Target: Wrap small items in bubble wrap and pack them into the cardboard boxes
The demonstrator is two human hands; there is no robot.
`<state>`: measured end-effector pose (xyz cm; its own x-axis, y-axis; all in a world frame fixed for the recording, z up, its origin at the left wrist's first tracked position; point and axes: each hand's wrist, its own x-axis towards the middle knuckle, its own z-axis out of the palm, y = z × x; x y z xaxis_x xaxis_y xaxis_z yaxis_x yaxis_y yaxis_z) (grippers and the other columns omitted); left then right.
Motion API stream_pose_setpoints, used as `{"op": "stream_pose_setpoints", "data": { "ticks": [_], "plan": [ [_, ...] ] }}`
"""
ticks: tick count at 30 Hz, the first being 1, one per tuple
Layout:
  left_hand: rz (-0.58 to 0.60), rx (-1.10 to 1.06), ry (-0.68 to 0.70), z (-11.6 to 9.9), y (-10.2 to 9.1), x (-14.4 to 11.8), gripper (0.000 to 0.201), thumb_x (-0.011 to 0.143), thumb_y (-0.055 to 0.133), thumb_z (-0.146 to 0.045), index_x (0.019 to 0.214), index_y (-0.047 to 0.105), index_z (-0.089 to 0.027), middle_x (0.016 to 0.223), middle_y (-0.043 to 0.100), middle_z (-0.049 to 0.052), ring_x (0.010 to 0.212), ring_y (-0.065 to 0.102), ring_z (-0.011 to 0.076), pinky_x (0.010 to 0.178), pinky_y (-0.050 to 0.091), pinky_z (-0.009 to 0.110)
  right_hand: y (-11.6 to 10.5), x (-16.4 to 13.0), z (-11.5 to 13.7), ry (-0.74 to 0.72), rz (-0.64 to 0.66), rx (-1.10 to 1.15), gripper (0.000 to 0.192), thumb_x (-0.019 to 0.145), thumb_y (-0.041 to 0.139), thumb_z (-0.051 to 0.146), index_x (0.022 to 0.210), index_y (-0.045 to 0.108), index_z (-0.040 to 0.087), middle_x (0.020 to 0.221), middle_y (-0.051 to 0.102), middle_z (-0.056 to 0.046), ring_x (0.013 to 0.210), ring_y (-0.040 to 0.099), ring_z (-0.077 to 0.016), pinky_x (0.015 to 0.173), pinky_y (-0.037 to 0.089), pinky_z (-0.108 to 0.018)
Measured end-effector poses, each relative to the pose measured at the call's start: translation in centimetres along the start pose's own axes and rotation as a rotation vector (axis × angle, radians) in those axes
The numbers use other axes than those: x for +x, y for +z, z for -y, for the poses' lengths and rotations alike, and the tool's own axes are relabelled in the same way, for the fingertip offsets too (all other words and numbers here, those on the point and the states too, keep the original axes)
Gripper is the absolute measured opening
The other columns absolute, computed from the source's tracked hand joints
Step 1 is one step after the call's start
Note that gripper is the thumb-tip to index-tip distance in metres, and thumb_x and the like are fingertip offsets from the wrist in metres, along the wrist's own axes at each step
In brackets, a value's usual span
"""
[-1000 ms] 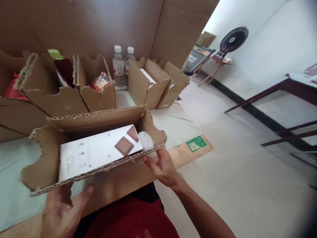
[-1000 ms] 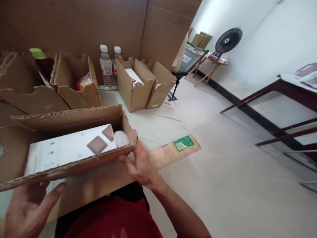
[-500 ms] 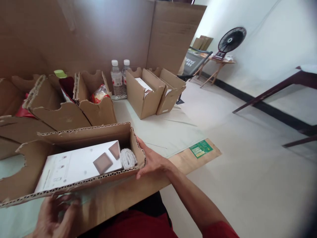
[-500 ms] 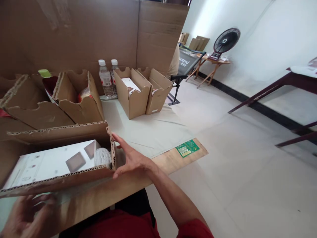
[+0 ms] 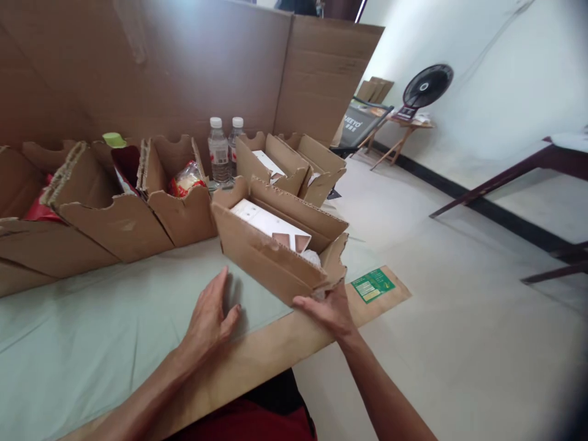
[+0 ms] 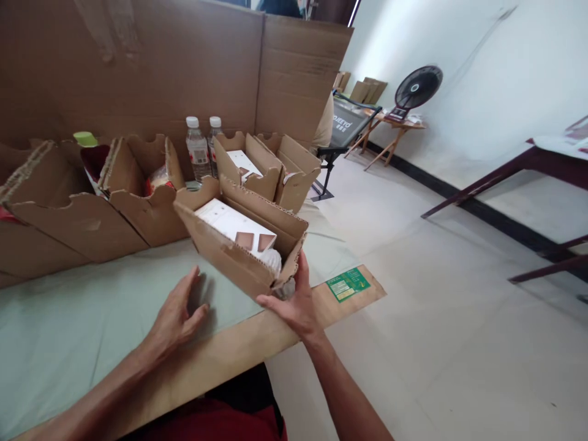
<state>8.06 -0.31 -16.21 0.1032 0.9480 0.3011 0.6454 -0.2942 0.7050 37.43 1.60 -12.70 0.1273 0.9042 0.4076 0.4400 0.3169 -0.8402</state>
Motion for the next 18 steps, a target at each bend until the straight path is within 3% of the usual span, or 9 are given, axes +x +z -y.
{"op": "stream_pose_setpoints", "data": {
  "ticks": [3, 10, 15, 18],
  "plan": [
    [0.006, 0.072, 0.095, 0.1, 1.1, -0.5, 0.067, 0.092, 0.056, -0.029, 0.156, 0.041, -0.015, 0.148, 0.061, 0.023, 0.132, 0.062, 0.036, 0.108, 0.052, 0.06, 2.6, 0.2, 0.8, -0.04, -0.058, -0.029, 0.125, 0.07, 0.091, 0.064, 0.167, 0.02, 0.029, 0.162, 0.047, -0.019, 0.144, 0.054, -0.0361, 0.109, 0.055, -0.057],
    [-0.007, 0.135, 0.166, -0.3, 0.8, -1.2, 0.062, 0.088, 0.053, -0.018, 0.15, 0.048, -0.016, 0.144, 0.064, 0.019, 0.131, 0.062, 0.032, 0.108, 0.053, 0.054, 9.7, 1.4, 2.2, -0.027, -0.23, -0.06, 0.126, 0.072, 0.089, 0.063, 0.167, 0.015, 0.025, 0.164, 0.038, -0.022, 0.148, 0.047, -0.0361, 0.106, 0.057, -0.052],
    [0.016, 0.134, 0.196, -0.4, 0.8, -1.0, 0.062, 0.084, 0.052, -0.012, 0.146, 0.053, -0.012, 0.146, 0.061, 0.022, 0.135, 0.059, 0.0338, 0.111, 0.051, 0.055, 15.4, 6.6, 3.6, 0.024, -0.21, -0.188, 0.128, 0.075, 0.086, 0.056, 0.167, 0.007, 0.016, 0.166, 0.031, -0.027, 0.155, 0.035, -0.0377, 0.122, 0.04, -0.058],
    [0.015, 0.127, 0.199, -0.5, 0.6, -1.2, 0.06, 0.083, 0.052, -0.011, 0.144, 0.055, -0.01, 0.146, 0.06, 0.024, 0.134, 0.059, 0.0356, 0.11, 0.052, 0.058, 16.0, 7.6, 4.3, 0.038, -0.118, -0.325, 0.121, 0.075, 0.087, 0.052, 0.166, 0.017, 0.014, 0.166, 0.032, -0.028, 0.157, 0.031, -0.041, 0.123, 0.036, -0.062]
  ]
}}
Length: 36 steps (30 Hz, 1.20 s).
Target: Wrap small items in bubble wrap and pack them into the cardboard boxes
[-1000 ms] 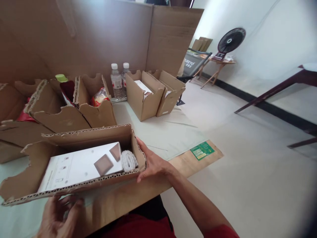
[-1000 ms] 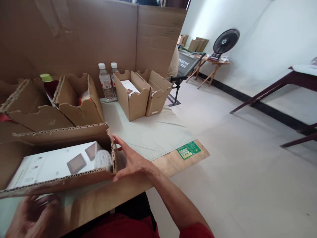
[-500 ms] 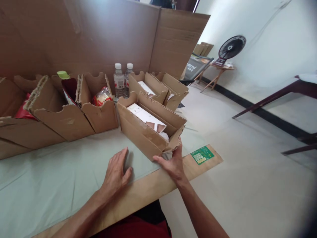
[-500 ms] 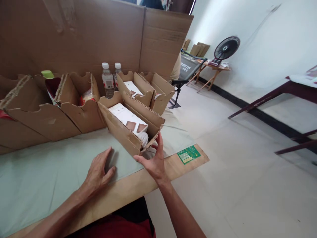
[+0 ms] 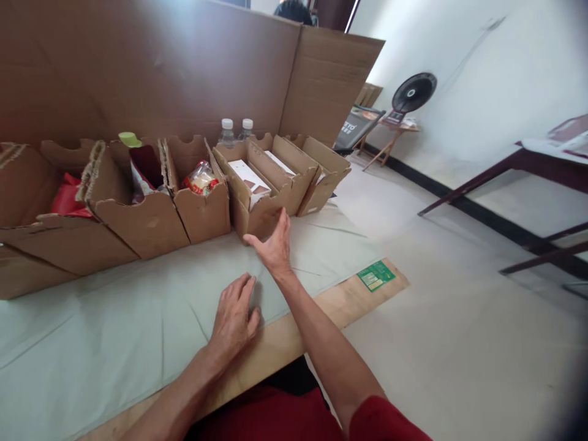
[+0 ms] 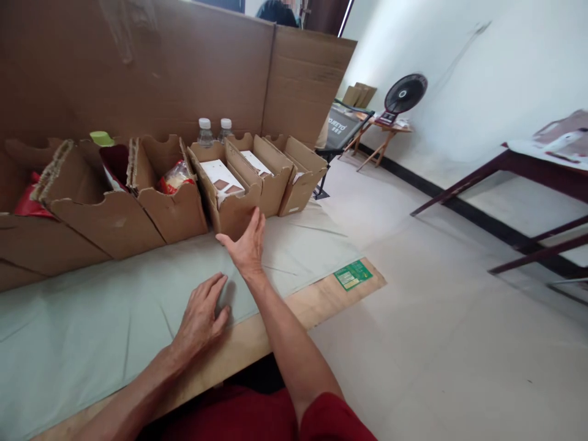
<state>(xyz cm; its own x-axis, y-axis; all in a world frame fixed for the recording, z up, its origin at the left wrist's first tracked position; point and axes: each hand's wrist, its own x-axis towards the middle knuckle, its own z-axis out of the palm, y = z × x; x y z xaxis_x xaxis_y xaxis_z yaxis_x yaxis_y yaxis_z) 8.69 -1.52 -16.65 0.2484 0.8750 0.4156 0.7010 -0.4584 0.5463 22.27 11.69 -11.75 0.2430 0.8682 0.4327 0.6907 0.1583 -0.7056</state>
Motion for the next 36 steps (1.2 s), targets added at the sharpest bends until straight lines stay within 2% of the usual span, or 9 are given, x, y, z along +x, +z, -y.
{"op": "stream_pose_setpoints", "data": {
  "ticks": [6, 12, 15, 19, 23, 27, 30, 33, 36],
  "plan": [
    [0.001, 0.008, 0.011, -0.2, -0.2, -0.2, 0.06, 0.084, 0.053, -0.012, 0.144, 0.056, -0.015, 0.146, 0.06, 0.022, 0.132, 0.06, 0.0357, 0.109, 0.052, 0.059, -2.6, -2.3, 0.5, -0.193, 0.305, -0.076, 0.059, 0.091, 0.066, 0.03, 0.148, 0.054, 0.019, 0.143, 0.06, -0.018, 0.135, 0.056, -0.0335, 0.118, 0.043, -0.054],
    [0.011, 0.057, 0.03, -0.3, -0.3, -0.1, 0.056, 0.085, 0.052, -0.012, 0.14, 0.058, -0.016, 0.145, 0.06, 0.022, 0.131, 0.06, 0.0367, 0.107, 0.054, 0.06, -1.0, 0.4, 0.8, -0.161, 0.431, -0.082, 0.073, 0.087, 0.064, 0.02, 0.158, 0.045, 0.017, 0.159, 0.049, -0.02, 0.146, 0.048, -0.0357, 0.12, 0.04, -0.058],
    [0.024, 0.086, 0.046, -0.5, -0.6, 0.0, 0.052, 0.085, 0.052, -0.01, 0.136, 0.06, -0.013, 0.145, 0.06, 0.024, 0.129, 0.06, 0.0372, 0.105, 0.055, 0.06, -1.2, 1.0, 0.5, -0.174, 0.497, -0.039, 0.066, 0.086, 0.067, 0.021, 0.151, 0.054, 0.018, 0.16, 0.051, -0.02, 0.147, 0.049, -0.0363, 0.118, 0.041, -0.061],
    [0.036, 0.101, 0.044, -0.8, -0.7, -0.1, 0.05, 0.086, 0.052, -0.009, 0.135, 0.061, -0.012, 0.145, 0.06, 0.023, 0.129, 0.06, 0.0374, 0.105, 0.056, 0.059, -2.6, 1.4, 2.8, -0.224, 0.473, 0.066, 0.057, 0.093, 0.06, 0.025, 0.15, 0.055, 0.021, 0.135, 0.071, -0.012, 0.109, 0.072, -0.0235, 0.104, 0.055, -0.043],
    [-0.01, 0.074, 0.034, -0.8, -0.6, -0.2, 0.047, 0.087, 0.053, -0.01, 0.133, 0.063, -0.016, 0.145, 0.062, 0.02, 0.128, 0.062, 0.0357, 0.104, 0.057, 0.057, -2.3, 4.1, 8.9, -0.348, 0.488, 0.127, 0.068, 0.098, 0.054, 0.025, 0.164, 0.036, 0.026, 0.093, 0.077, 0.001, 0.075, 0.069, -0.0174, 0.086, 0.056, -0.033],
    [-0.214, -0.115, -0.076, -0.4, -1.7, 0.7, 0.029, 0.093, 0.053, -0.015, 0.115, 0.071, -0.023, 0.131, 0.071, 0.014, 0.121, 0.067, 0.0294, 0.1, 0.059, 0.051, -0.5, 6.8, 13.4, -0.422, 0.617, -0.176, 0.044, 0.099, 0.055, 0.023, 0.142, 0.062, 0.026, 0.085, 0.077, -0.002, 0.085, 0.071, -0.0246, 0.08, 0.05, -0.034],
    [-0.436, -0.212, -0.257, 0.5, -4.1, 1.8, 0.021, 0.097, 0.054, -0.022, 0.109, 0.072, -0.024, 0.131, 0.069, 0.011, 0.123, 0.066, 0.0267, 0.107, 0.054, 0.049, -0.7, 6.1, 13.6, -0.428, 0.598, -0.291, 0.024, 0.103, 0.052, 0.025, 0.115, 0.073, 0.023, 0.096, 0.08, -0.007, 0.09, 0.073, -0.027, 0.074, 0.046, -0.032],
    [-0.661, -0.263, -0.425, 1.7, -6.9, 2.7, 0.024, 0.095, 0.062, -0.031, 0.116, 0.069, -0.023, 0.137, 0.066, 0.01, 0.131, 0.062, 0.0277, 0.115, 0.047, 0.05, -4.0, 3.1, 11.5, -0.495, 0.579, -0.256, 0.019, 0.103, 0.053, 0.022, 0.105, 0.071, 0.022, 0.096, 0.08, -0.007, 0.084, 0.072, -0.0235, 0.07, 0.043, -0.03],
    [-0.87, -0.381, -0.557, 2.1, -9.3, 2.7, 0.043, 0.088, 0.071, -0.037, 0.127, 0.065, -0.021, 0.139, 0.065, 0.011, 0.133, 0.061, 0.0294, 0.116, 0.046, 0.051, -10.0, -0.4, 8.3, -0.656, 0.567, -0.113, 0.021, 0.101, 0.051, 0.016, 0.1, 0.071, 0.022, 0.09, 0.08, -0.004, 0.079, 0.07, -0.0193, 0.074, 0.046, -0.031]
  ]
}}
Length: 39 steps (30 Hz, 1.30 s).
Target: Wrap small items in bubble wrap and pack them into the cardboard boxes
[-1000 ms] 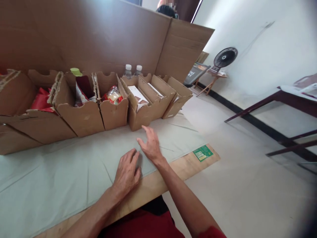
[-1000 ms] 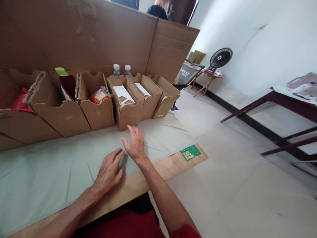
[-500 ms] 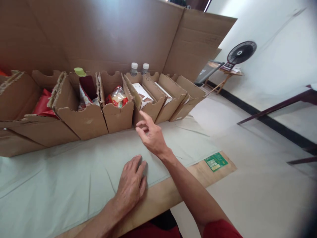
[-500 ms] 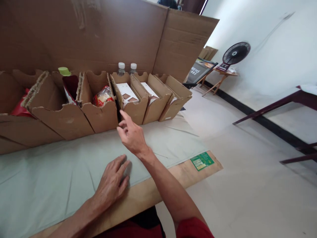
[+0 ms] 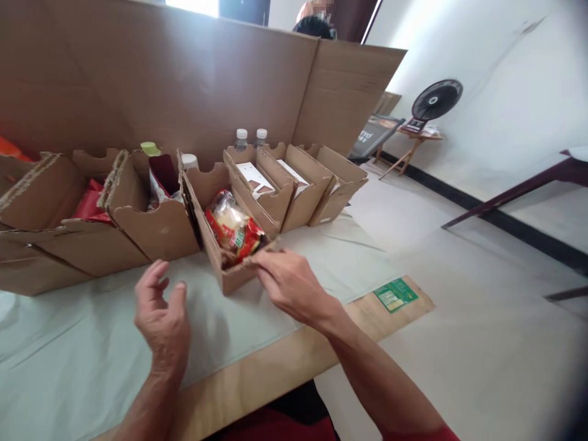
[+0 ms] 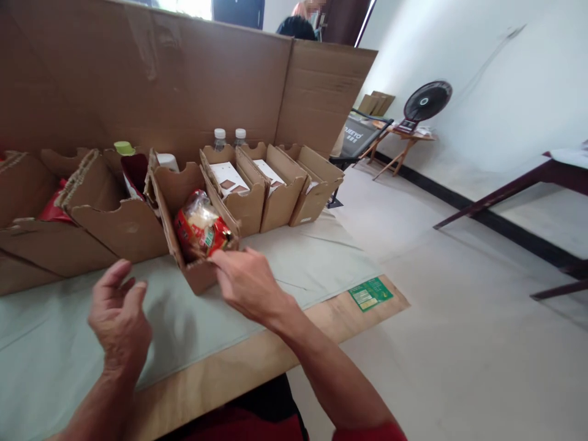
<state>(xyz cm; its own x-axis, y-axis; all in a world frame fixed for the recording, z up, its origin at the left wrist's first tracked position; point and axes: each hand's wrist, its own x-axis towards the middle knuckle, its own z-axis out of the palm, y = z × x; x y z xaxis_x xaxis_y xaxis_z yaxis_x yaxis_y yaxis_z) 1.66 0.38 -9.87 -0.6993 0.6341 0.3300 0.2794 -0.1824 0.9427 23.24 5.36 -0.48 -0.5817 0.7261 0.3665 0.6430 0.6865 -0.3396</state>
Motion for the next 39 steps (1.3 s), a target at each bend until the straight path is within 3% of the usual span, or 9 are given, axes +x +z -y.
{"op": "stream_pose_setpoints", "data": {
  "ticks": [4, 8, 10, 13, 17, 23, 26, 30, 39],
  "plan": [
    [-0.038, -0.083, -0.092, -1.6, -2.0, -0.8, 0.057, 0.084, 0.078, -0.037, 0.137, 0.063, -0.021, 0.139, 0.065, 0.011, 0.136, 0.06, 0.0305, 0.122, 0.041, 0.055, -4.0, -8.7, -1.8, -0.018, -0.204, 0.102, 0.018, 0.101, 0.057, 0.02, 0.1, 0.073, 0.026, 0.086, 0.079, -0.002, 0.078, 0.071, -0.0203, 0.081, 0.054, -0.037],
    [0.104, -0.034, -0.111, -2.4, -3.3, -3.3, 0.062, 0.085, 0.078, -0.039, 0.142, 0.06, -0.022, 0.144, 0.063, 0.012, 0.138, 0.058, 0.0342, 0.122, 0.041, 0.06, -4.2, -14.7, -4.3, 0.474, -0.642, 0.226, 0.017, 0.1, 0.066, 0.033, 0.115, 0.072, 0.027, 0.111, 0.08, -0.008, 0.091, 0.076, -0.0233, 0.084, 0.061, -0.04],
    [0.164, -0.016, -0.127, -2.2, -3.5, -4.4, 0.065, 0.085, 0.078, -0.041, 0.144, 0.058, -0.024, 0.147, 0.061, 0.013, 0.139, 0.057, 0.0355, 0.121, 0.043, 0.061, -2.6, -17.0, -4.9, 0.575, -0.678, 0.34, 0.031, 0.1, 0.065, 0.041, 0.127, 0.07, 0.026, 0.121, 0.078, -0.011, 0.098, 0.077, -0.0251, 0.087, 0.063, -0.041],
    [0.311, 0.002, -0.141, -1.5, -3.2, -5.8, 0.068, 0.087, 0.076, -0.043, 0.149, 0.054, -0.029, 0.152, 0.058, 0.011, 0.14, 0.057, 0.0344, 0.12, 0.045, 0.058, 0.7, -19.1, -4.4, 0.493, -0.538, 0.46, 0.055, 0.101, 0.057, 0.056, 0.146, 0.06, 0.025, 0.138, 0.071, -0.014, 0.126, 0.069, -0.0316, 0.103, 0.059, -0.047],
    [0.486, 0.01, -0.169, -0.9, -2.2, -6.9, 0.071, 0.088, 0.073, -0.041, 0.154, 0.048, -0.031, 0.155, 0.055, 0.011, 0.136, 0.059, 0.0321, 0.119, 0.047, 0.055, 3.5, -17.4, -3.7, 0.485, -0.402, 0.533, 0.066, 0.097, 0.061, 0.062, 0.149, 0.055, 0.023, 0.144, 0.066, -0.016, 0.138, 0.06, -0.036, 0.114, 0.051, -0.052],
    [0.449, -0.007, -0.013, -0.3, 0.2, -4.4, 0.075, 0.088, 0.072, -0.032, 0.157, 0.044, -0.03, 0.158, 0.051, 0.011, 0.14, 0.056, 0.0287, 0.124, 0.041, 0.051, 3.7, -8.0, -7.9, 0.474, -0.341, 0.653, 0.048, 0.09, 0.067, 0.058, 0.121, 0.063, 0.02, 0.117, 0.075, -0.013, 0.108, 0.07, -0.0306, 0.097, 0.058, -0.047],
    [0.481, 0.02, -0.062, 1.0, 1.1, -3.4, 0.078, 0.089, 0.069, -0.033, 0.161, 0.038, -0.031, 0.161, 0.049, 0.012, 0.14, 0.056, 0.0289, 0.122, 0.043, 0.053, 4.7, -5.3, -10.0, 0.48, -0.342, 0.689, 0.051, 0.086, 0.069, 0.055, 0.123, 0.061, 0.02, 0.116, 0.075, -0.012, 0.105, 0.07, -0.0287, 0.094, 0.058, -0.045],
    [0.478, 0.094, -0.175, 2.9, 1.3, -3.9, 0.079, 0.09, 0.068, -0.036, 0.162, 0.036, -0.032, 0.159, 0.051, 0.014, 0.137, 0.06, 0.0308, 0.117, 0.048, 0.055, 6.1, -5.7, -10.6, 0.516, -0.34, 0.766, 0.052, 0.089, 0.067, 0.053, 0.129, 0.061, 0.021, 0.126, 0.074, -0.012, 0.11, 0.07, -0.027, 0.097, 0.058, -0.043],
    [0.686, 0.07, 0.002, 4.2, 1.0, -5.6, 0.077, 0.094, 0.065, -0.033, 0.164, 0.034, -0.03, 0.162, 0.048, 0.015, 0.144, 0.055, 0.0344, 0.119, 0.047, 0.057, 5.8, -8.9, -10.5, 0.664, -0.493, 0.732, 0.043, 0.094, 0.065, 0.052, 0.125, 0.063, 0.022, 0.119, 0.074, -0.01, 0.107, 0.068, -0.0265, 0.096, 0.055, -0.041]
  ]
}}
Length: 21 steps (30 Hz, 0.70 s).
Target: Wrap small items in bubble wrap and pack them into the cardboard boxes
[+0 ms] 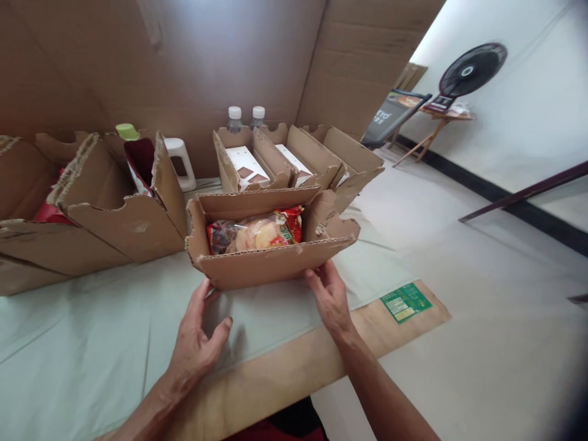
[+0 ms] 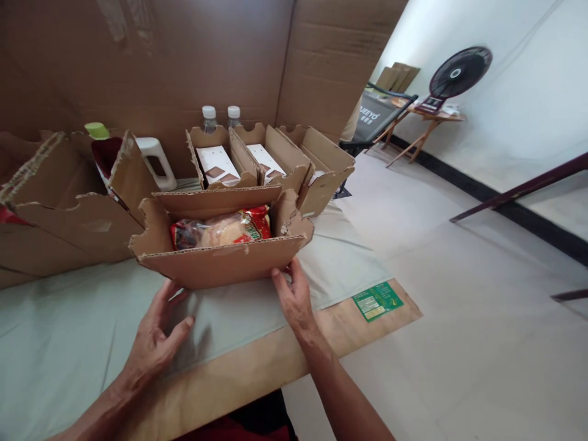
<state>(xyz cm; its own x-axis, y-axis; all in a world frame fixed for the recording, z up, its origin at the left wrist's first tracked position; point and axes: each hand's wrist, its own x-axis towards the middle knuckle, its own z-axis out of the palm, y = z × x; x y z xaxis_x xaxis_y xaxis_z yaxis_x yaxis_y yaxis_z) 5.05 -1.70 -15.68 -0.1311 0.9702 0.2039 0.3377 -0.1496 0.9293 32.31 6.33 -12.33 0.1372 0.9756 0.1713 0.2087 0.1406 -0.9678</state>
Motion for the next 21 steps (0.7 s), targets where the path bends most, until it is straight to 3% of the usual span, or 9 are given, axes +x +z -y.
{"op": "stream_pose_setpoints", "data": {
  "ticks": [10, 16, 21],
  "plan": [
    [0.343, 0.067, 0.211, -0.8, -0.2, 0.6, 0.087, 0.096, 0.061, -0.031, 0.168, 0.016, -0.047, 0.173, 0.035, 0.008, 0.154, 0.041, 0.0408, 0.121, 0.039, 0.069, -2.6, 1.5, -1.0, -0.07, -0.154, -0.016, 0.04, 0.095, 0.065, 0.047, 0.126, 0.064, 0.023, 0.123, 0.071, -0.007, 0.114, 0.063, -0.025, 0.102, 0.05, -0.039],
    [0.392, 0.045, 0.151, -0.1, -0.7, 1.6, 0.089, 0.097, 0.063, -0.038, 0.168, 0.009, -0.047, 0.177, 0.023, 0.008, 0.158, 0.034, 0.0431, 0.12, 0.041, 0.068, -1.6, 3.0, -1.1, -0.077, -0.066, -0.047, 0.038, 0.094, 0.064, 0.047, 0.123, 0.062, 0.022, 0.113, 0.071, -0.006, 0.105, 0.064, -0.0232, 0.098, 0.052, -0.038],
    [0.38, 0.075, 0.139, 0.4, -0.4, 2.3, 0.091, 0.094, 0.063, -0.036, 0.17, 0.013, -0.04, 0.177, 0.025, 0.011, 0.157, 0.036, 0.0417, 0.122, 0.038, 0.067, -1.3, 3.9, -1.5, -0.102, -0.057, -0.071, 0.042, 0.094, 0.063, 0.053, 0.121, 0.061, 0.021, 0.11, 0.072, -0.008, 0.103, 0.065, -0.0235, 0.096, 0.054, -0.04]
  ]
}}
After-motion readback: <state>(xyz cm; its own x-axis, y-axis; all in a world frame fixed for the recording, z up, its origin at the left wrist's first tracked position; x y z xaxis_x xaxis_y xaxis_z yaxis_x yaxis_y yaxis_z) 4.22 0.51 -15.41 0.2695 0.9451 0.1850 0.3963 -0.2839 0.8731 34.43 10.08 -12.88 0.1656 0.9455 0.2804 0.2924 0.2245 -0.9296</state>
